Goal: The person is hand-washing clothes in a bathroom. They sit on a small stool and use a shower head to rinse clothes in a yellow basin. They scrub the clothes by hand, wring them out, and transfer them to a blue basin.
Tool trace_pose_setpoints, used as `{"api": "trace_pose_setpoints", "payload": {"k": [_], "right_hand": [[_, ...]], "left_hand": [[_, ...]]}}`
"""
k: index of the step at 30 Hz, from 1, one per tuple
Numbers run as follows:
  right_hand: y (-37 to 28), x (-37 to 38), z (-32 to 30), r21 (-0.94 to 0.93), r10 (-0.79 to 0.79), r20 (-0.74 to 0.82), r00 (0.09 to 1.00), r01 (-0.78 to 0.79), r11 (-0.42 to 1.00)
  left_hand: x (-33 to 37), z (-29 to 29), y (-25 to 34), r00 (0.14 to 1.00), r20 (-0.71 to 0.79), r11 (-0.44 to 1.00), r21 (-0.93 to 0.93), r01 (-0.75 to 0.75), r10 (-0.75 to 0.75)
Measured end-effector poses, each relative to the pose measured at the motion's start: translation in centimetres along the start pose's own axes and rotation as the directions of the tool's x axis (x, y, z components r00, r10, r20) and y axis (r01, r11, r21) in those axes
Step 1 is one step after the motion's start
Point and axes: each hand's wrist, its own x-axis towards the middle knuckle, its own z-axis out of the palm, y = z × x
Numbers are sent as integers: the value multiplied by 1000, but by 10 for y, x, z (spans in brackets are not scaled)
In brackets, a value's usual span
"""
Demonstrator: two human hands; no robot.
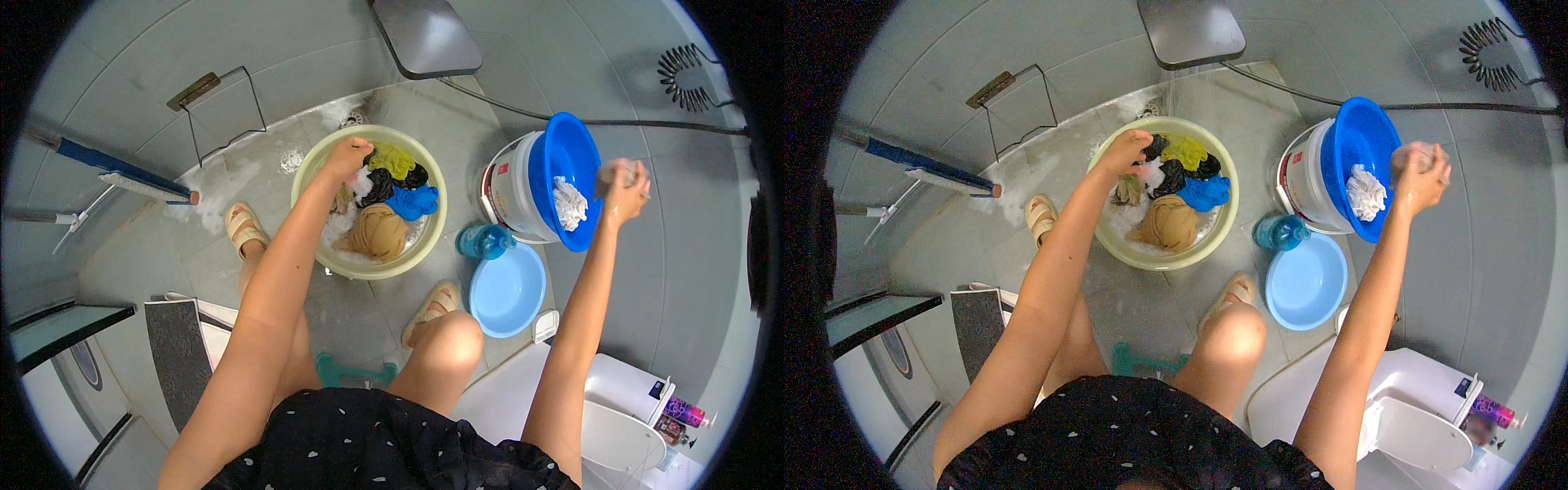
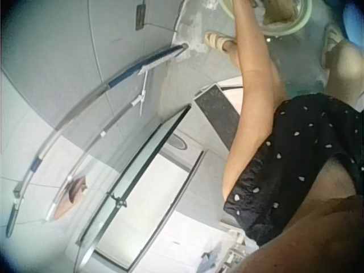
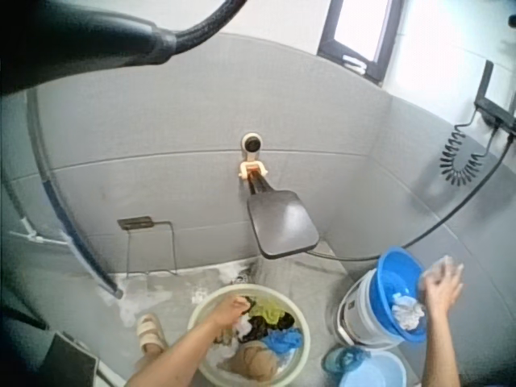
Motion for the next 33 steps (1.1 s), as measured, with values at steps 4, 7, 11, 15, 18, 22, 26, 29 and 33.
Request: {"api": "trace_pose_setpoints", "payload": {"k": [4,7,11,15,18,22,26,29,33], "right_hand": [[-78,-69,-22,-1,-112,344,932,120,993],[-129,-142,-10,592,-538,418,732,230,773],[-168,-239,36,660,-599,671,438,17,751],[-200,-301,90,558,-559,829,29,-105,823],[-229,-332,118,522,-516,847,129,-15,853],[-266,-329,143,230,-307,831,463,216,949],[-245,-341,170,86,-66,972,224,-80,993],[-198,-386,158,417,-421,893,158,59,907],[-185,-388,114,575,-577,816,26,61,816]], "left_hand": [[18,2,-21,985,-74,978,157,-140,153],[19,1,-23,957,-149,958,182,-222,250],[8,-15,-8,986,-98,991,47,-129,133],[10,-40,-13,971,-169,983,94,-155,169],[-25,-38,11,954,-228,980,66,-185,195],[-28,-41,-1,953,-202,972,121,-203,224],[-33,-44,-2,940,-218,951,223,-214,263],[-35,-46,9,961,-177,974,114,-196,214],[-30,-47,-1,940,-222,959,174,-223,259]]}}
